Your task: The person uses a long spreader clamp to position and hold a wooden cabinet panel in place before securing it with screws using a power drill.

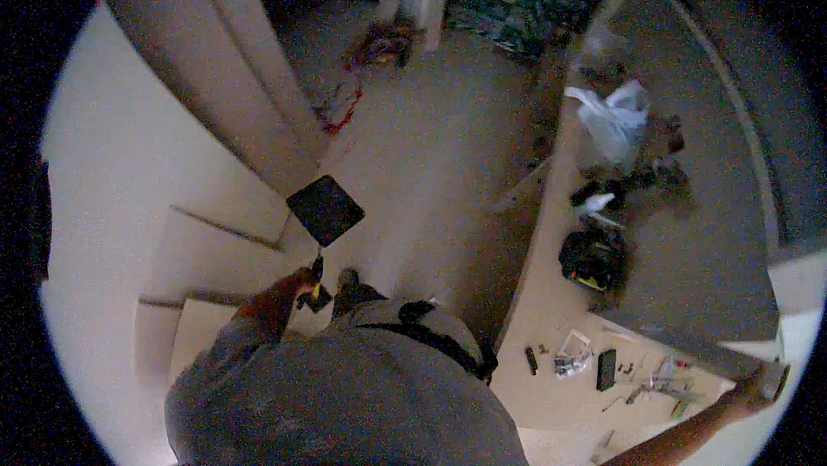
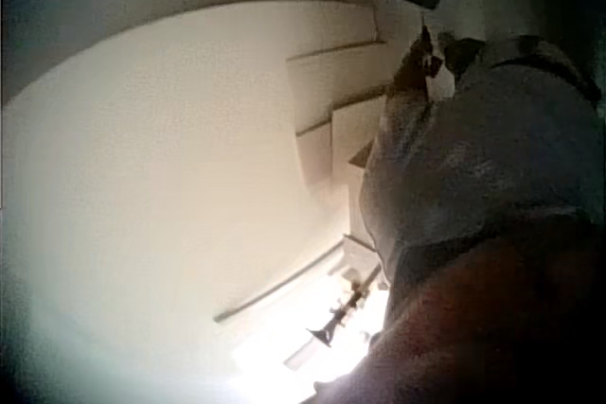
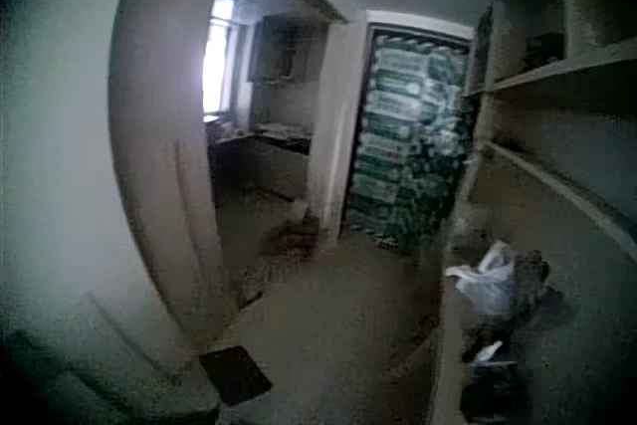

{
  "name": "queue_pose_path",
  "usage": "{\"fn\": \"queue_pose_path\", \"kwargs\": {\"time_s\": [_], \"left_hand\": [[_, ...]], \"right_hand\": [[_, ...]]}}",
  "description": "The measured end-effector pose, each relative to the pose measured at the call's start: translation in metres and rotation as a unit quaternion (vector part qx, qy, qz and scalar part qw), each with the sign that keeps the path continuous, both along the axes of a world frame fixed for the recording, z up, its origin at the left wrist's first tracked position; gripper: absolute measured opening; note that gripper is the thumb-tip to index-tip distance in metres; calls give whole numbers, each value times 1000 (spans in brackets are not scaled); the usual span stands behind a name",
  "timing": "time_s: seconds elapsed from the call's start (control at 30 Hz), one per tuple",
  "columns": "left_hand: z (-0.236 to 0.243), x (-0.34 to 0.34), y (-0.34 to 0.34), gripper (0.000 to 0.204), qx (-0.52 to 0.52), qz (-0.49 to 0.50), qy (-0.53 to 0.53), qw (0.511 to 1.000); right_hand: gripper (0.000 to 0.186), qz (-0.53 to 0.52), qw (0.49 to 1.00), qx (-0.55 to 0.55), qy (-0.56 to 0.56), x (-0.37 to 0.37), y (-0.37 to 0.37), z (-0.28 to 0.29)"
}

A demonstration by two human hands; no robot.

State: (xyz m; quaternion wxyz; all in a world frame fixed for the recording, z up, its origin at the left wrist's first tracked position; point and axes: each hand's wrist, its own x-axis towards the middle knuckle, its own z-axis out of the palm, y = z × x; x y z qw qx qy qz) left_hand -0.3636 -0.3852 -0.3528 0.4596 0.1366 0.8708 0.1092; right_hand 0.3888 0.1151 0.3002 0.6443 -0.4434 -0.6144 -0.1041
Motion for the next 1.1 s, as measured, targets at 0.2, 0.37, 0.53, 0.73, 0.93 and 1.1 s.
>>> {"fn": "queue_pose_path", "kwargs": {"time_s": [0.2,0.37,0.53,0.73,0.93,1.1], "left_hand": [[-35,-28,4,43,-12,35,12,999],[-77,-66,7,44,-8,70,3,998],[-125,-98,2,45,-14,129,6,991],[-180,-121,25,47,-10,199,14,980],[-216,-129,42,49,-10,228,14,974],[-230,-129,40,50,-3,230,5,973]], "right_hand": [[50,-63,997,37,-37,8,-17,-3],[44,-14,1000,12,-12,-9,-43,2],[34,-166,961,-40,-219,27,-50,23],[25,-458,684,17,-568,29,-56,52],[31,-399,752,-99,-515,25,-86,63],[35,-397,770,-146,-477,16,-106,69]]}}
